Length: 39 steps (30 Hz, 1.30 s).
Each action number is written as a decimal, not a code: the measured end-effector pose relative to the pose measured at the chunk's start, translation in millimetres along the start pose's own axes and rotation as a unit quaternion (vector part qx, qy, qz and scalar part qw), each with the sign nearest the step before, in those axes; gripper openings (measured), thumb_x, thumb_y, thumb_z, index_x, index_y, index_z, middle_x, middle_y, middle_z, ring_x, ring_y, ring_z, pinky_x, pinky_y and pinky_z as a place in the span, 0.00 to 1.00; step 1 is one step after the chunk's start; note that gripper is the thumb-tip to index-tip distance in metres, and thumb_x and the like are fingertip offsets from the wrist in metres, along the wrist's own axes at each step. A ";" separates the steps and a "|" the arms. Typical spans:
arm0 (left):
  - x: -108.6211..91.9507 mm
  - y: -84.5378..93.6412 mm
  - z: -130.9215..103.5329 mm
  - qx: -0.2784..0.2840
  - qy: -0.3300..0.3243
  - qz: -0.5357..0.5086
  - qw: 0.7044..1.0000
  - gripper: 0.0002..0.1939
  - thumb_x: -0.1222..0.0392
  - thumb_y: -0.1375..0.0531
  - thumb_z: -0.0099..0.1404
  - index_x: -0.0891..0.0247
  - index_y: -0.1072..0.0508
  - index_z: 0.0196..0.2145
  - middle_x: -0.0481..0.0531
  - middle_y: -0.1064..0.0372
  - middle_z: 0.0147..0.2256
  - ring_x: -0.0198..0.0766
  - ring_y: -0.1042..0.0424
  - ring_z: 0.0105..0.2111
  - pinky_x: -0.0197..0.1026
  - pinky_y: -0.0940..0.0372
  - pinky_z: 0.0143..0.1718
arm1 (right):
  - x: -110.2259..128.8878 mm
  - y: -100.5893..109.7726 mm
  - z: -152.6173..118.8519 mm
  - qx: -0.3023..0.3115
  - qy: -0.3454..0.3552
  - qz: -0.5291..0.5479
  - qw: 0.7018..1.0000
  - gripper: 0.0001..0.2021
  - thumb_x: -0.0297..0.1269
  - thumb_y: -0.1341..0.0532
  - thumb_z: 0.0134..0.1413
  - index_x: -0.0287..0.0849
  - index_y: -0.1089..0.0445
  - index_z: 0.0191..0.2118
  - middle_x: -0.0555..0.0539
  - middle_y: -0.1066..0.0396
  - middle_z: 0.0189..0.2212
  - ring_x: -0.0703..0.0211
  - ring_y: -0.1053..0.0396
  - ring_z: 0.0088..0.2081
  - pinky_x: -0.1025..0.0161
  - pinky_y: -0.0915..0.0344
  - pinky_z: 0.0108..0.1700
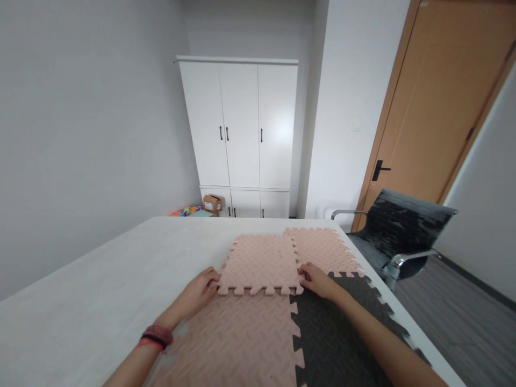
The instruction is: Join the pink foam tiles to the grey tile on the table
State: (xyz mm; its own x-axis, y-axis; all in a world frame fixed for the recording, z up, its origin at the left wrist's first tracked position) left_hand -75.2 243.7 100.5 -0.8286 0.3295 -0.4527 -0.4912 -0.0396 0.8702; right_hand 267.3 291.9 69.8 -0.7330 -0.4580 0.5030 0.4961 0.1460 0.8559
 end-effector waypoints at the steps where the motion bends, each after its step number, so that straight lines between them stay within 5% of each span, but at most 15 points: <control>1: 4.8 5.5 7.3 -0.005 0.001 0.008 1.000 0.08 0.60 0.51 0.59 0.62 0.34 0.31 0.48 0.38 0.33 0.36 0.37 0.34 0.38 0.43 0.38 | 0.4 3.9 10.3 -0.006 0.001 -0.002 1.000 0.11 0.31 0.42 0.47 0.42 0.34 0.40 0.48 0.36 0.36 0.61 0.36 0.35 0.65 0.42 0.40; 6: 30.6 18.0 44.1 -0.011 0.005 0.037 0.999 0.10 0.59 0.52 0.60 0.62 0.32 0.34 0.49 0.38 0.35 0.35 0.36 0.34 0.38 0.44 0.38 | -1.8 4.1 56.0 -0.013 -0.009 -0.018 1.000 0.12 0.29 0.41 0.45 0.39 0.33 0.40 0.46 0.36 0.38 0.62 0.37 0.35 0.65 0.42 0.39; 15: 70.0 -12.8 60.6 0.016 0.054 0.075 0.996 0.10 0.61 0.50 0.63 0.64 0.31 0.34 0.50 0.34 0.36 0.34 0.35 0.33 0.42 0.40 0.39 | -9.4 -24.3 72.0 -0.010 -0.035 -0.049 0.998 0.12 0.30 0.41 0.47 0.40 0.33 0.40 0.47 0.34 0.37 0.62 0.37 0.34 0.66 0.43 0.38; 28: 77.2 -20.1 60.6 0.060 0.063 0.130 0.988 0.14 0.52 0.47 0.64 0.64 0.31 0.30 0.48 0.32 0.33 0.33 0.34 0.32 0.43 0.37 0.39 | 0.1 -22.6 60.0 -0.016 -0.018 -0.091 0.996 0.15 0.44 0.41 0.51 0.41 0.30 0.43 0.44 0.32 0.39 0.56 0.33 0.40 0.63 0.43 0.42; 36: 72.3 -21.2 53.0 0.019 0.080 0.191 0.978 0.16 0.50 0.48 0.63 0.64 0.30 0.37 0.53 0.33 0.40 0.38 0.33 0.37 0.46 0.38 0.40 | 0.1 -27.8 58.4 -0.025 -0.031 -0.108 0.993 0.18 0.41 0.42 0.53 0.40 0.33 0.49 0.40 0.33 0.45 0.54 0.35 0.47 0.63 0.43 0.47; 39: 56.4 -19.5 51.0 -0.013 0.077 0.228 0.970 0.16 0.54 0.49 0.62 0.66 0.31 0.42 0.58 0.34 0.43 0.45 0.33 0.42 0.53 0.40 0.45 | 0.1 -29.2 59.4 -0.021 -0.036 -0.116 0.992 0.18 0.41 0.42 0.53 0.40 0.33 0.49 0.40 0.33 0.46 0.54 0.35 0.47 0.62 0.42 0.47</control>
State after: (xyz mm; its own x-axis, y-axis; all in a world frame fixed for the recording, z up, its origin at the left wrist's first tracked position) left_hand -98.6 311.1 68.0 -0.9907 0.1279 -0.0462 -0.0680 -0.1722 0.9827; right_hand 225.1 339.7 52.0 -0.8605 -0.4101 0.3021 0.3279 0.0078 0.9447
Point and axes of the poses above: each hand's wrist, its own z-axis towards the middle knuckle, its own y-axis out of the back of the hand, x = y × z, the point moved 8 cm from there along z, towards the middle knuckle
